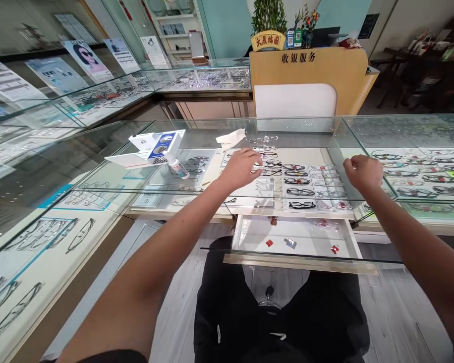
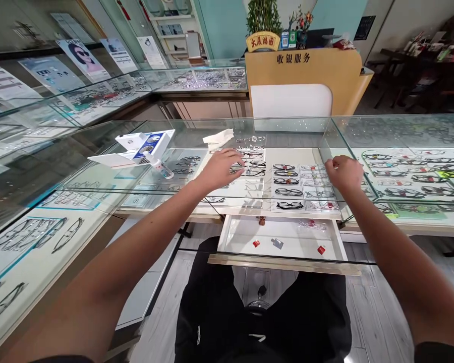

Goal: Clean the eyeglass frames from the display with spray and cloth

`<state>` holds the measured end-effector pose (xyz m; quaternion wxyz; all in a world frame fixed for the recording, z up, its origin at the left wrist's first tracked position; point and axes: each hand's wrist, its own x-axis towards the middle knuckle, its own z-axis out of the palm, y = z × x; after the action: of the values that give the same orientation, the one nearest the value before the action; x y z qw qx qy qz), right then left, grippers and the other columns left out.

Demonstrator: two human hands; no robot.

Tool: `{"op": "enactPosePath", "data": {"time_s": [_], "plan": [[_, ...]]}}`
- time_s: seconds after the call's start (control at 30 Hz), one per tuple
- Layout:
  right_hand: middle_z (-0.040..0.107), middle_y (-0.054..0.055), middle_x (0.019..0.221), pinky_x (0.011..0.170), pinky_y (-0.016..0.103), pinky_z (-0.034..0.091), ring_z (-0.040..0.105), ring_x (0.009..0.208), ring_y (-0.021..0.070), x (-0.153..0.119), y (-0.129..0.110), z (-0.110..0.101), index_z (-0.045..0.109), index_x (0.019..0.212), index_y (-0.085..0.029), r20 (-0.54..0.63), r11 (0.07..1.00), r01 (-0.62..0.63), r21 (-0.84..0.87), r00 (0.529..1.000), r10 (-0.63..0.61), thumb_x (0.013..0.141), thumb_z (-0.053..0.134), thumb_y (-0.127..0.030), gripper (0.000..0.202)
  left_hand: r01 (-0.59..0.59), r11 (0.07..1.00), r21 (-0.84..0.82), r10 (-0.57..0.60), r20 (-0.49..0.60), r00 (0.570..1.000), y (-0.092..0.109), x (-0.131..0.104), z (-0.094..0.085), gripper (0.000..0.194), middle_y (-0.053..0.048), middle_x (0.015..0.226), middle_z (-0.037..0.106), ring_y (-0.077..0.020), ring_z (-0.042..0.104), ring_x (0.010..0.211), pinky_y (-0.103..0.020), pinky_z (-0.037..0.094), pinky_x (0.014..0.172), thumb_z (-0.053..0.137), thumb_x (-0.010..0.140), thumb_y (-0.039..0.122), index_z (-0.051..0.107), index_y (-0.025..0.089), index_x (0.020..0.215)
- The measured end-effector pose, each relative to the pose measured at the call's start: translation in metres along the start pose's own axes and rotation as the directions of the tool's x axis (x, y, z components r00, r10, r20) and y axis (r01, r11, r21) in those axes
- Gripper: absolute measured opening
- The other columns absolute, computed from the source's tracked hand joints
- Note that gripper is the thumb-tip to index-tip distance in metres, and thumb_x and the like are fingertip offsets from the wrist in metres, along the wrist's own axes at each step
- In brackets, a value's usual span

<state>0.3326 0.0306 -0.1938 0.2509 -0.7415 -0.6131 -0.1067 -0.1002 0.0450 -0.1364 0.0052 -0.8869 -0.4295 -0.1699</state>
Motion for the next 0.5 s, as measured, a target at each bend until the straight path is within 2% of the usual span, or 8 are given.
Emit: {"op": "enactPosePath", "data": {"time_s": [0.1, 0.23, 0.4, 0.5], "plan": [[0.080, 0.017, 0.096, 0.063, 0.037, 0.029, 0.065, 0.077, 0.0289, -0.003, 0.000, -0.001, 0.074, 0.083, -0.017, -0.008, 0.999, -0.007, -0.035, 1.000, 0.006, 0.099, 0.048, -0.039, 0.037, -0.023, 0.998, 0.052, 0.017, 0.117, 0.993, 0.003, 0.021, 0.007, 0.020, -0.006, 0.144, 0.072, -0.0347, 0.051, 0.146, -0.053, 0.041, 0.118, 0.065, 0.095, 0.035, 0.079, 0.022, 0.103], [0.079, 0.017, 0.101, 0.061, 0.036, 0.027, 0.064, 0.076, 0.0267, -0.010, 0.003, -0.005, 0.076, 0.089, -0.016, -0.021, 0.998, 0.047, -0.041, 0.999, -0.048, 0.099, 0.048, -0.039, 0.038, 0.004, 0.998, 0.068, -0.020, 0.234, 0.972, -0.004, 0.036, 0.013, 0.018, -0.005, 0.139, 0.075, -0.0320, 0.055, 0.140, -0.049, 0.041, 0.116, 0.067, 0.093, 0.033, 0.082, 0.023, 0.098], [0.078, 0.017, 0.105, 0.061, 0.036, 0.030, 0.065, 0.084, 0.0285, -0.020, 0.009, -0.008, 0.077, 0.094, -0.017, -0.014, 0.995, 0.098, -0.012, 0.995, -0.099, 0.098, 0.048, -0.040, 0.038, 0.007, 0.998, 0.068, -0.029, 0.329, 0.944, -0.007, 0.048, 0.009, 0.023, -0.002, 0.138, 0.076, -0.0310, 0.057, 0.134, -0.046, 0.039, 0.115, 0.067, 0.093, 0.042, 0.084, 0.026, 0.096], [0.078, 0.017, 0.104, 0.062, 0.036, 0.034, 0.066, 0.089, 0.0300, -0.023, 0.013, -0.008, 0.078, 0.094, -0.017, -0.012, 0.993, 0.121, 0.008, 0.993, -0.121, 0.098, 0.047, -0.040, 0.038, 0.018, 0.997, 0.074, -0.045, 0.380, 0.924, -0.006, 0.055, 0.005, 0.024, -0.002, 0.130, 0.079, -0.0315, 0.057, 0.130, -0.046, 0.039, 0.114, 0.070, 0.091, 0.046, 0.085, 0.027, 0.092]]}}
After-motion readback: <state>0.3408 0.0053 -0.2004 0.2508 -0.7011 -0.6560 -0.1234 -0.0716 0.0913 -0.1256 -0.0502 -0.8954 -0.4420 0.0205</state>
